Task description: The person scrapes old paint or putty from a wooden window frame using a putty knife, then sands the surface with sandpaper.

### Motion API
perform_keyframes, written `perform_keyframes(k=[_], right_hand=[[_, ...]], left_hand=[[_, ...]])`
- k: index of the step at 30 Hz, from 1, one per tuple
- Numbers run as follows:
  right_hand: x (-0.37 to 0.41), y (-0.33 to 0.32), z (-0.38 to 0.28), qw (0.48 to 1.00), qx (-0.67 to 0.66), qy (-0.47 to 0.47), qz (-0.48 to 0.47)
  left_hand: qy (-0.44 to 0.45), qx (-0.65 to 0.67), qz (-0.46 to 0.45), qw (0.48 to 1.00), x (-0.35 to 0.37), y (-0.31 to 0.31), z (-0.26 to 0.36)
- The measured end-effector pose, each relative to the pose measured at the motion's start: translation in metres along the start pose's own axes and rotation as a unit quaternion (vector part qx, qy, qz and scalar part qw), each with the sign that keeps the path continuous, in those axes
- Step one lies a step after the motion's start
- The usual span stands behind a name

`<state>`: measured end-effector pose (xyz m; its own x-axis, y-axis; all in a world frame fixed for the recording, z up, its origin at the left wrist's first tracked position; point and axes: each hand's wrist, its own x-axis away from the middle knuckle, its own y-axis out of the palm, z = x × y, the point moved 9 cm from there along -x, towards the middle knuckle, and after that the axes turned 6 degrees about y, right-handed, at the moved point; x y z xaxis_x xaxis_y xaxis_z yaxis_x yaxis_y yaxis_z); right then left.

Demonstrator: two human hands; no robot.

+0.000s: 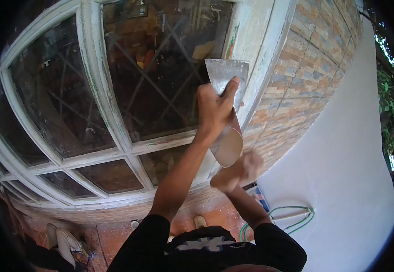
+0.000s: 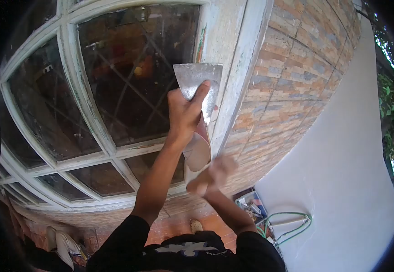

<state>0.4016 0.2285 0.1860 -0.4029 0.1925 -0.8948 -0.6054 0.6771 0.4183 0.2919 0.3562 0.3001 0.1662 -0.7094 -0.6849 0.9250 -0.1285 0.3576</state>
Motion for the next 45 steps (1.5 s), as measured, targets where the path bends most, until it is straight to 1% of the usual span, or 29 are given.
perform_keyframes(k=[1,3,4,6,10,14,18,22,25,27,30,31,32,34,36,37,39,43,45], right_hand=[[0.025,-0.01,0.007,0.997,-0.014,-0.069,0.033],[0.002,0.002,-0.002,0.993,0.019,-0.11,0.034],[-0.012,0.006,-0.009,0.99,0.041,-0.129,0.032],[-0.031,0.011,-0.024,0.982,0.086,-0.165,0.027],[-0.014,0.008,-0.022,0.988,0.018,-0.149,0.028],[-0.029,0.029,-0.02,0.99,0.052,-0.133,-0.013],[-0.013,0.003,-0.034,0.99,-0.012,-0.143,0.019],[-0.026,0.0,-0.034,0.992,-0.017,-0.123,0.019],[-0.027,-0.022,-0.04,0.991,-0.045,-0.122,0.03],[-0.029,-0.018,-0.039,0.991,-0.04,-0.124,0.024],[-0.032,0.018,-0.022,0.994,0.003,-0.106,-0.013],[-0.031,0.014,-0.025,0.995,0.0,-0.102,-0.015],[-0.027,-0.005,-0.033,0.994,-0.024,-0.108,0.0],[-0.029,-0.021,-0.04,0.992,-0.053,-0.113,0.016],[-0.034,-0.012,-0.034,0.994,-0.038,-0.106,0.004],[-0.037,0.005,-0.025,0.995,-0.018,-0.097,-0.012],[-0.038,0.014,-0.022,0.996,-0.009,-0.089,-0.028],[-0.036,-0.026,-0.046,0.992,-0.068,-0.102,0.012],[-0.041,-0.022,-0.041,0.993,-0.06,-0.102,0.011]], left_hand=[[0.008,-0.004,0.001,1.0,-0.002,-0.001,0.0],[0.018,-0.008,0.001,1.0,-0.003,0.0,-0.005],[0.013,-0.02,-0.001,1.0,-0.002,0.0,-0.003],[-0.002,0.001,-0.011,1.0,-0.003,0.004,0.004],[-0.005,0.021,-0.01,1.0,-0.007,0.002,0.003],[-0.028,0.011,-0.027,0.999,-0.002,0.001,-0.001],[-0.032,0.037,-0.025,0.999,-0.004,0.0,-0.001],[-0.044,0.053,-0.021,0.997,0.003,-0.001,-0.005],[-0.053,0.065,-0.013,0.996,0.003,-0.001,-0.007],[-0.06,0.073,-0.016,0.995,0.001,-0.001,-0.006],[-0.081,0.089,-0.03,0.992,0.01,-0.001,-0.004],[-0.087,0.085,-0.033,0.992,0.012,-0.001,-0.003],[-0.077,0.08,-0.039,0.993,0.004,-0.001,0.001],[-0.085,0.094,-0.025,0.992,-0.002,0.001,0.001],[-0.113,0.106,-0.011,0.988,0.002,0.002,0.001],[-0.113,0.106,-0.018,0.988,0.002,0.003,0.003],[-0.115,0.106,-0.032,0.987,0.004,0.003,0.006],[-0.107,0.105,-0.008,0.989,0.002,0.003,0.004],[-0.109,0.111,0.001,0.988,0.0,0.004,0.005]])
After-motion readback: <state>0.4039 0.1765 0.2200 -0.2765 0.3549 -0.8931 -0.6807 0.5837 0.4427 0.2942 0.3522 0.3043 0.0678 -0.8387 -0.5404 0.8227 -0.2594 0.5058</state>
